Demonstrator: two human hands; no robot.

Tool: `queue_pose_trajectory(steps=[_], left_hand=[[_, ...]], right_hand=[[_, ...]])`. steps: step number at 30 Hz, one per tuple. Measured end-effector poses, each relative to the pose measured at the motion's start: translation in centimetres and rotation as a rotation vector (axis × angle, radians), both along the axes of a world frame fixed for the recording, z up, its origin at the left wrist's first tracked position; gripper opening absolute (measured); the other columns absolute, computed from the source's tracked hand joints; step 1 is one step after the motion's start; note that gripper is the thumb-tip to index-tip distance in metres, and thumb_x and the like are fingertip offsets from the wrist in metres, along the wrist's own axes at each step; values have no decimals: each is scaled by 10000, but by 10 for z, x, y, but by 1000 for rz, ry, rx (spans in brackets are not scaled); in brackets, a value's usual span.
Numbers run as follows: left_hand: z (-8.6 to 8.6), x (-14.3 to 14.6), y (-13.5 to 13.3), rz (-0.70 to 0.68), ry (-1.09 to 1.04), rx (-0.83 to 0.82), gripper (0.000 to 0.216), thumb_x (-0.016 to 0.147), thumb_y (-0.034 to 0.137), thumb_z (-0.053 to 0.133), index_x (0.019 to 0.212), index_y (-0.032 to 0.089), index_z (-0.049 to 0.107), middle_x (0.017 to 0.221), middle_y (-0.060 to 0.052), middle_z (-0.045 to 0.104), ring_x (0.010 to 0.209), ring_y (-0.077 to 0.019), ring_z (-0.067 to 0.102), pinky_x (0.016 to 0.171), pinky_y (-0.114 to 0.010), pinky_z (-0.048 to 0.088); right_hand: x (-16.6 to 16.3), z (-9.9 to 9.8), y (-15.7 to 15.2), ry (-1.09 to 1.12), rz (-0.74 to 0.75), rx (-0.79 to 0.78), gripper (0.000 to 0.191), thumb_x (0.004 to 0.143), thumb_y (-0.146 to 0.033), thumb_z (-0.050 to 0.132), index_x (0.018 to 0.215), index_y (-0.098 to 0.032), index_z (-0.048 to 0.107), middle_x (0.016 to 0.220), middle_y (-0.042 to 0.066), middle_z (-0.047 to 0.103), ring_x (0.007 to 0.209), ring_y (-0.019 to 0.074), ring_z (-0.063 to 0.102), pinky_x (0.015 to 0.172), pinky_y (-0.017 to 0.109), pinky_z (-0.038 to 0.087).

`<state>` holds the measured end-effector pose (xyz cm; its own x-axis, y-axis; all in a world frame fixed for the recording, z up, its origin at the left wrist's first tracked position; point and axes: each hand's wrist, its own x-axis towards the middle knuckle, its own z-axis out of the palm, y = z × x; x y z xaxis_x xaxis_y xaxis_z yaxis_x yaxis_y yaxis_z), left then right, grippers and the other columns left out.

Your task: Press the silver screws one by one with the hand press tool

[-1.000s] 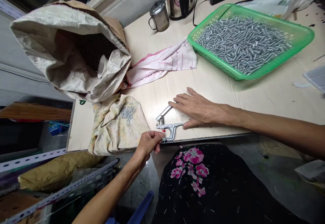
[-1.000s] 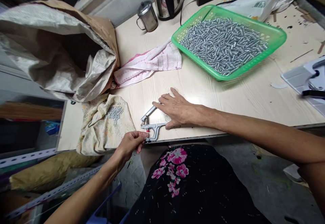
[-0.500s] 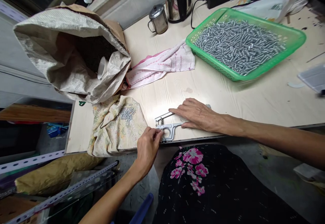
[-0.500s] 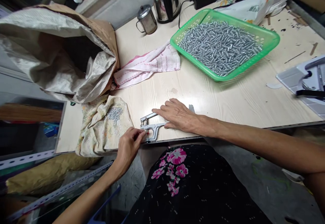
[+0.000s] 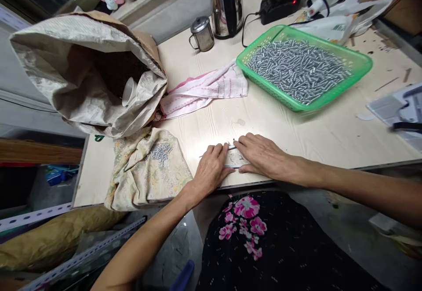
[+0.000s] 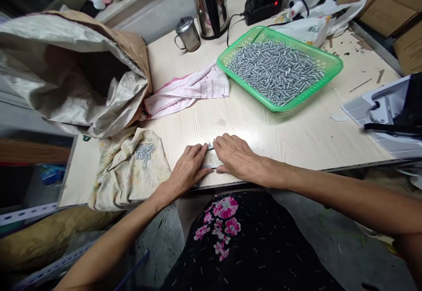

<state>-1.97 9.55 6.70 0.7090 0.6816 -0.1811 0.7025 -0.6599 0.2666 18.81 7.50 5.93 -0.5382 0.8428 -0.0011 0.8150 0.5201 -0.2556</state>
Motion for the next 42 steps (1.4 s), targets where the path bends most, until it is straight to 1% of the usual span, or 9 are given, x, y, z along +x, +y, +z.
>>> queue_pose_trajectory(steps=[5,11,15,18,20,25,34,38,42], left_hand=[[-4,4,-4,12,-3,-7,307,932,345,568,1182,167,550,1070,-85,599,988,-244,520,853,-396,492],[-7,7,-6,7,38,30,188,968,321,497,961,175,615,924,-61,618,916,-228,530,784,-354,485],[-9,4,-11,47,-15,78,263,948,325,539,1140,151,584,1052,-102,638,1000,-256,561,838,-398,520],[-17,0,-27,89,-155,178,402,956,285,522,1331,147,471,1328,-178,554,1235,-301,512,991,-493,488],[-24,-2,-42,63,-221,219,386,974,232,473,1356,174,459,1426,-172,500,1358,-309,430,1072,-535,433],[-36,3,-65,19,-278,194,338,985,238,459,1306,157,527,1387,-142,568,1368,-285,448,1119,-529,405],[-36,15,-50,95,-360,143,346,998,265,426,1288,112,537,1288,-151,632,1321,-258,507,1140,-487,404],[-32,5,-66,-8,-414,184,356,997,244,418,1319,136,523,1361,-159,585,1358,-261,468,1107,-481,444],[-19,-26,-85,-115,-499,248,209,960,195,496,1105,161,642,992,-79,729,995,-196,668,909,-356,563]], right_hand=[[-4,-6,-3,1,79,93,149,892,-292,639,848,-157,594,844,63,619,804,220,510,722,336,303],[-11,-23,-14,72,81,170,231,955,-127,469,753,-177,568,730,34,584,715,186,453,702,327,260],[-3,-15,-6,53,49,128,158,949,-274,540,928,-139,619,888,85,625,836,222,497,737,336,282],[11,-9,8,65,54,61,367,926,-464,558,1098,-145,611,1010,108,627,930,256,516,762,347,301],[17,-9,18,74,56,52,320,961,-442,493,1075,-175,629,984,95,635,918,245,523,762,347,300],[8,-17,44,54,98,163,215,966,-259,468,890,-173,649,923,96,651,887,224,497,754,351,275],[-11,-10,91,-9,76,226,231,967,-258,473,874,-187,673,889,83,672,864,228,460,759,379,227],[-44,5,71,60,328,128,142,937,-249,540,917,-215,676,925,59,632,848,203,447,723,342,236],[-84,-1,47,105,660,115,150,910,-174,556,780,-207,623,926,43,596,893,203,429,766,347,272]])
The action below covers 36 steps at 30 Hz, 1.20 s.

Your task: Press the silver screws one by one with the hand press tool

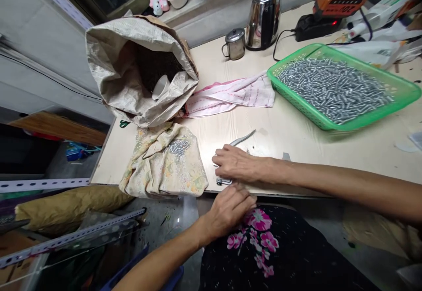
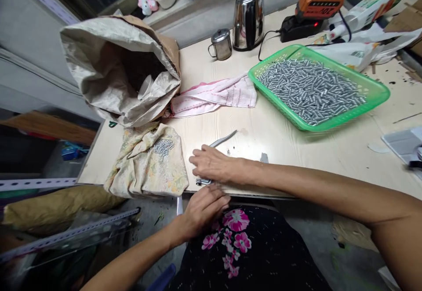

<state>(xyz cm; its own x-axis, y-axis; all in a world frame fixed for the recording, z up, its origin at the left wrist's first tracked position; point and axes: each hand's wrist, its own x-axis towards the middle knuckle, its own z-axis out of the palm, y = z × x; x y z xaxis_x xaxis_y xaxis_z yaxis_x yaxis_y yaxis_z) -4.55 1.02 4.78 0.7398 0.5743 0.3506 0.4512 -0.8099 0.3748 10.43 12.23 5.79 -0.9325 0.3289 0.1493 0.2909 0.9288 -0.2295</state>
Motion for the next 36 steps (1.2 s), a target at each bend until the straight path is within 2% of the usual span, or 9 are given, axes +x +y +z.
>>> queue_pose_trajectory(steps=[6,10,13,16,22,25,27,31,36], left_hand=[[19,-78,29,616,116,155,193,966,229,495,942,179,680,831,-65,684,807,-184,611,756,-336,514],[20,-121,59,941,171,163,243,977,296,482,933,164,681,869,-74,673,861,-209,576,808,-353,475],[13,-135,70,1004,312,56,247,955,312,504,941,154,694,914,-97,678,917,-245,568,825,-376,467],[8,-140,75,1007,405,-46,266,932,320,498,918,154,706,920,-113,681,937,-270,573,831,-390,470],[2,-153,82,963,393,-53,359,906,404,405,879,194,695,910,-107,694,936,-287,607,844,-388,472],[-6,-164,92,908,374,-20,354,875,437,394,850,215,669,896,-105,702,911,-308,627,843,-410,476],[-8,-167,99,894,361,-10,333,860,442,394,844,228,648,877,-102,707,879,-314,637,829,-420,484],[8,-159,103,919,342,-25,303,824,439,410,800,214,611,803,-120,680,813,-318,633,815,-441,487],[41,-128,90,1045,175,-290,307,769,451,505,840,174,616,813,-88,670,772,-255,640,764,-393,516]], right_hand=[[-25,-24,-4,28,107,104,155,861,-105,551,734,-194,550,826,44,559,853,209,442,765,368,302],[-23,-12,0,100,59,-62,127,927,-165,488,815,-178,547,849,49,584,784,183,470,736,351,348],[-9,13,2,283,-39,-244,216,1002,-229,363,907,-171,548,865,59,599,780,167,510,731,323,406],[25,40,7,442,-266,-216,221,1002,-224,348,1005,-173,563,913,78,617,847,177,559,756,319,444],[114,83,21,210,-1030,431,275,955,-192,407,1061,-197,661,943,136,620,944,304,528,822,468,387],[122,88,18,116,-1252,560,294,943,-156,427,1128,-192,652,1068,164,603,984,317,502,807,476,372],[108,79,10,37,-1135,428,289,944,-114,418,1105,-180,649,1072,150,607,955,278,510,785,431,382],[68,43,-27,-48,-580,-107,142,961,-250,517,886,-184,617,941,57,608,875,195,520,776,349,412],[54,-4,-63,125,-509,-270,159,989,-282,451,1012,-181,571,1031,76,588,973,213,517,911,405,397]])
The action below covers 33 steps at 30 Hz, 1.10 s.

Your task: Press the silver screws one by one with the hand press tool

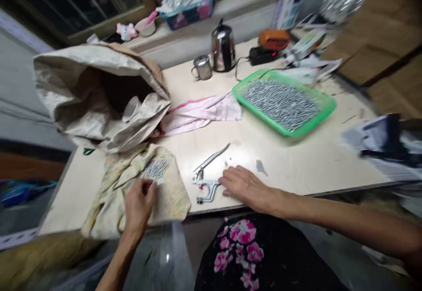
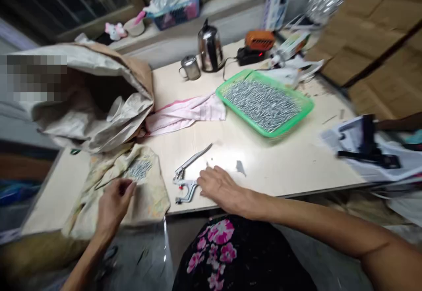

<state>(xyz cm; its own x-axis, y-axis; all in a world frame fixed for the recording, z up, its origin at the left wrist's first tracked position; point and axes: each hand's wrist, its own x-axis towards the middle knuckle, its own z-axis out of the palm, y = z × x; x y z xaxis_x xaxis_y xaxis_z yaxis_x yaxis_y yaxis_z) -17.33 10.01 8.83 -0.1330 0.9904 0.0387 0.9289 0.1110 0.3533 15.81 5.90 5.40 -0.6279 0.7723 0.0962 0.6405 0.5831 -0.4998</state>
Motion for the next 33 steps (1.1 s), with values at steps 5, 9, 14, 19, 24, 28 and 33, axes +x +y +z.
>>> queue_pose_trajectory(steps=[5,9,14,19,24,28,33], left_hand=[[6,42,-24,19,-564,-235,447,760,464,621,1054,130,652,754,-24,658,631,-155,607,644,-288,519],[2,69,-38,92,-809,-369,389,684,436,735,909,120,703,739,-45,706,661,-152,637,672,-266,515],[-12,80,-41,133,-831,-425,360,630,459,788,759,127,736,640,-30,688,593,-134,594,586,-234,452],[-20,81,-43,98,-789,-411,343,660,465,773,742,132,749,671,-37,700,624,-142,596,568,-225,423],[-20,82,-47,65,-733,-392,308,682,439,757,750,139,758,728,-47,718,667,-156,618,619,-238,441],[-21,84,-48,30,-671,-359,292,700,433,739,739,144,763,742,-56,722,698,-170,636,662,-253,456],[-27,82,-45,-13,-615,-351,284,712,426,725,739,145,762,764,-66,725,704,-172,636,656,-255,450]], right_hand=[[-2,-23,7,16,-11,12,141,965,-167,422,894,-181,543,927,67,559,861,207,488,799,365,391],[-5,-24,13,-1,24,102,139,930,-99,444,842,-175,520,861,51,541,782,184,459,749,327,361],[-8,-21,10,-15,34,296,194,910,-44,436,794,-169,529,803,45,526,733,180,420,698,323,323],[-10,-13,6,-11,58,504,277,901,15,399,755,-162,554,727,36,513,686,176,387,653,320,299],[-9,-12,8,15,64,528,286,916,6,391,747,-159,552,719,35,512,681,175,389,643,316,304],[-9,-12,8,10,62,522,289,924,-3,382,749,-161,548,720,34,508,683,174,393,643,316,304],[-9,-14,8,7,56,504,269,930,-19,395,757,-162,543,725,32,505,681,170,391,646,314,305]])
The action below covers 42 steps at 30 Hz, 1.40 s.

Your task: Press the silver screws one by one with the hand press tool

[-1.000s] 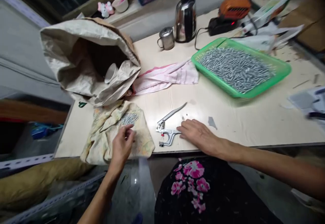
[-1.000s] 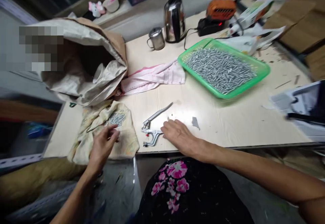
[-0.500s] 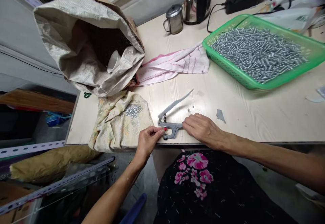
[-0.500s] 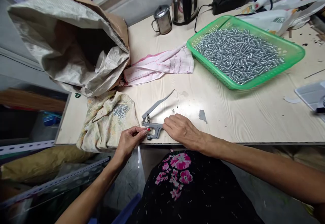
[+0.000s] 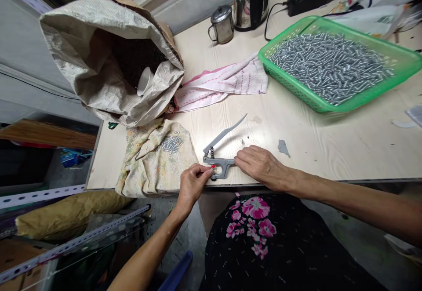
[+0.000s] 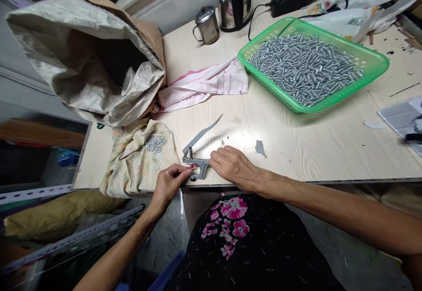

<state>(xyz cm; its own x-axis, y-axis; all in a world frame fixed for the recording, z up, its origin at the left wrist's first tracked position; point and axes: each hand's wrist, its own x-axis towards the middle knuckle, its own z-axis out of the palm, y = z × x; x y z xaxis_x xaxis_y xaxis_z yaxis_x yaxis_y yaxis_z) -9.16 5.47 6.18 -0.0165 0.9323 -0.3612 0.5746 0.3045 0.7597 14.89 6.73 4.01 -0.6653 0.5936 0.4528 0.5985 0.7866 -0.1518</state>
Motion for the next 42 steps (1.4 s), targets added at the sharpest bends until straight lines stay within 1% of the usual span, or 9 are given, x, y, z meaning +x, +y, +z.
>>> queue_pose_trajectory(steps=[8,14,18,19,21,23,30,34,42], left_hand=[[-9,-2,7,-5,45,-126,346,650,456,721,744,125,753,653,-46,699,582,-140,569,557,-236,382],[-7,-3,10,-83,90,-218,378,631,499,714,689,126,737,548,-15,624,522,-117,501,513,-228,328],[-6,-3,7,-65,65,-275,433,615,541,715,704,117,732,527,-3,592,502,-110,471,511,-234,325],[-6,-3,7,-65,53,-286,439,612,546,715,702,117,730,525,-2,587,501,-109,468,515,-236,330],[-5,-3,6,-68,33,-294,443,613,553,714,699,119,725,530,-2,586,505,-109,465,523,-238,336],[-4,-4,5,-77,30,-282,442,622,555,713,698,120,724,538,-2,588,511,-108,460,527,-238,332],[-4,-5,4,-79,24,-262,443,629,556,717,706,120,730,546,-6,608,523,-115,483,528,-234,342],[-3,-3,4,-48,18,-265,458,608,574,725,671,120,711,506,10,576,498,-104,463,504,-224,323],[-3,-3,2,-38,44,-252,442,623,552,704,701,116,718,526,3,590,515,-114,480,519,-231,331]], right_hand=[[0,-6,4,0,-2,-32,276,948,-34,375,766,-169,531,730,29,503,685,167,386,650,306,317],[-1,-16,6,6,45,-180,259,955,-59,375,778,-172,527,765,36,530,694,165,419,678,309,349],[8,-10,14,-48,47,-340,152,969,-281,493,906,-166,572,966,85,611,873,207,519,769,345,409],[11,-7,18,-58,39,-354,227,940,-372,553,1011,-158,579,1107,121,609,989,241,527,824,371,422],[16,-1,28,-80,17,-347,593,834,-518,667,1258,-137,503,1384,195,482,1232,327,442,951,451,405],[18,4,38,-123,4,-335,870,741,-586,731,1394,-124,387,1487,231,375,1357,384,321,1042,536,337],[13,11,52,-218,2,-349,864,687,-544,784,1337,-100,430,1233,186,580,1161,350,498,1052,569,314],[13,8,51,-222,-35,-334,904,645,-600,786,1308,-98,429,1229,186,564,1114,340,492,986,505,366],[12,11,52,-275,-46,-328,688,696,-611,741,1141,-130,529,1095,137,601,999,301,494,867,421,360]])
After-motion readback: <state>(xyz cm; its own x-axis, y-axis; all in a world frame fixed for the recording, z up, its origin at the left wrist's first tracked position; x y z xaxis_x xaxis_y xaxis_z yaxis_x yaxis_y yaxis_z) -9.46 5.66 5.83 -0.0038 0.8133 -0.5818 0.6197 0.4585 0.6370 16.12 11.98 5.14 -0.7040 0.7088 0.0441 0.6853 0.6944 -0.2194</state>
